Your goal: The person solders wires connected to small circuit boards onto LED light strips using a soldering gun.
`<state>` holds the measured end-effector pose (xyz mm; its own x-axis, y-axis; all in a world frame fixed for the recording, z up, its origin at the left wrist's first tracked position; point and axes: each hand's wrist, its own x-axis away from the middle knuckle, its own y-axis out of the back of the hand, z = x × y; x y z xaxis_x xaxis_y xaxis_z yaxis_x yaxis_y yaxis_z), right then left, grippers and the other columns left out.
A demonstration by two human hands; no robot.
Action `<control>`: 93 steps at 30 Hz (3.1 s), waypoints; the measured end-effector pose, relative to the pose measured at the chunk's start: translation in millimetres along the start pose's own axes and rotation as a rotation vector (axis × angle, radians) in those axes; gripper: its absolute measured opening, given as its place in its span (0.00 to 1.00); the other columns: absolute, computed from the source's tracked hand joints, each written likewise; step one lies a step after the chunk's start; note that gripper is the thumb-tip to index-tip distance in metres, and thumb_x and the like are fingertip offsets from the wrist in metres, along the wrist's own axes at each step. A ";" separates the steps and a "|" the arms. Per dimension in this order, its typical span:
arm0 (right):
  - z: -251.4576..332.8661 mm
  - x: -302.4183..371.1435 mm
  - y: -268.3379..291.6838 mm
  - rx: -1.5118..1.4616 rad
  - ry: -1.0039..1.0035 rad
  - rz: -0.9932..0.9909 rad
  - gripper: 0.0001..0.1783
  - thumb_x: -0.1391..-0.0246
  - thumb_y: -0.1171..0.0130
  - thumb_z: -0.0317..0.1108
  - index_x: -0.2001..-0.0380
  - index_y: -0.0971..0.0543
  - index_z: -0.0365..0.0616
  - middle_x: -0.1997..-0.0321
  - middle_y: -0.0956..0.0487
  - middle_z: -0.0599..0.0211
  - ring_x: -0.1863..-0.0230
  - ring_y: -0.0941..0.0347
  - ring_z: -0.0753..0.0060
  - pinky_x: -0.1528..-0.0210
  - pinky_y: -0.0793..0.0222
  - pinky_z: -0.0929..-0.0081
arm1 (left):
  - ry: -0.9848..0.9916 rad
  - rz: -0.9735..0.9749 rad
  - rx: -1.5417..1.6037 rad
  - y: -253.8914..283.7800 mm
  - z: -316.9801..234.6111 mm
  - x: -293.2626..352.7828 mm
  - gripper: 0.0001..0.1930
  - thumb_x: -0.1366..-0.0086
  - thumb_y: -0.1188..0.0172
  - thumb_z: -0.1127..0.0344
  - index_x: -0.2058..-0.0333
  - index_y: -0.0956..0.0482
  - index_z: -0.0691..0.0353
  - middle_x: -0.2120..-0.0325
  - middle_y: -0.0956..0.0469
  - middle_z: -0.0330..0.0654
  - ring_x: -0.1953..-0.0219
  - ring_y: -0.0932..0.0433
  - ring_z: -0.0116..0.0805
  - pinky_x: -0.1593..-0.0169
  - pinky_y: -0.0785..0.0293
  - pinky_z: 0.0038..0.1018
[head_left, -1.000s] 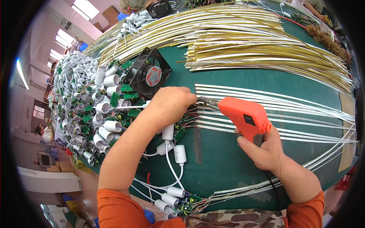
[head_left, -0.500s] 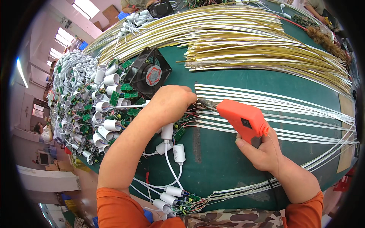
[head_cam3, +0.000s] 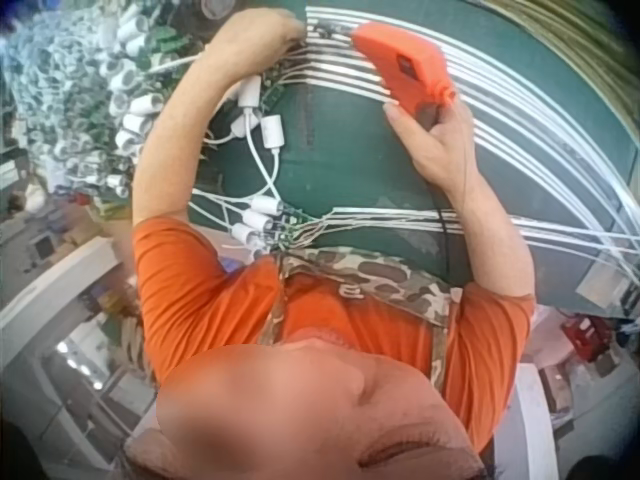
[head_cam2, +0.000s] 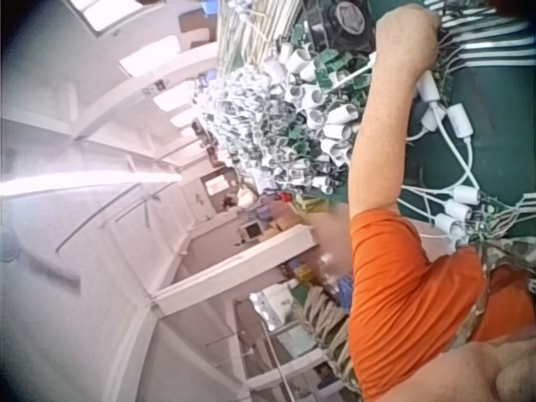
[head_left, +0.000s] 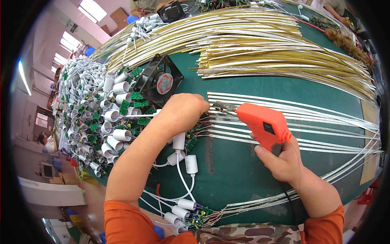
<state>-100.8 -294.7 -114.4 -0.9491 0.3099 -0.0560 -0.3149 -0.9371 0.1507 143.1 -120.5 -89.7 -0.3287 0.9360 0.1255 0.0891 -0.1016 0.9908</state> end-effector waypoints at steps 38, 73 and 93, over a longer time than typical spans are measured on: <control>1.5 1.2 2.4 0.032 0.016 -0.012 0.25 0.47 0.37 0.30 0.46 0.28 0.37 0.56 0.21 0.58 0.56 0.25 0.65 0.49 0.31 0.70 | -0.012 0.015 -0.016 1.6 0.4 -1.7 0.04 0.40 0.41 0.70 0.68 0.18 0.59 0.69 0.19 0.43 0.62 0.20 0.49 0.60 0.23 0.42; 2.5 0.2 4.4 0.003 0.007 -0.004 0.27 0.47 0.36 0.29 0.44 0.29 0.36 0.53 0.21 0.56 0.54 0.25 0.65 0.47 0.32 0.70 | 0.087 -0.149 0.117 -8.1 -2.8 9.8 0.03 0.39 0.41 0.71 0.66 0.21 0.59 0.67 0.23 0.44 0.64 0.21 0.51 0.61 0.24 0.41; -1.0 -0.4 1.2 -0.051 0.034 0.017 0.30 0.47 0.36 0.25 0.41 0.30 0.36 0.48 0.23 0.58 0.49 0.27 0.69 0.43 0.34 0.69 | 0.034 -0.146 0.114 -11.1 0.6 9.9 0.03 0.40 0.41 0.73 0.66 0.23 0.62 0.66 0.24 0.46 0.64 0.22 0.53 0.60 0.25 0.41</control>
<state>-100.8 -296.1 -115.2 -0.9532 0.2894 -0.0873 -0.2975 -0.9493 0.1015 139.5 -110.0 -99.6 -0.3775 0.9259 -0.0157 0.1435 0.0753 0.9868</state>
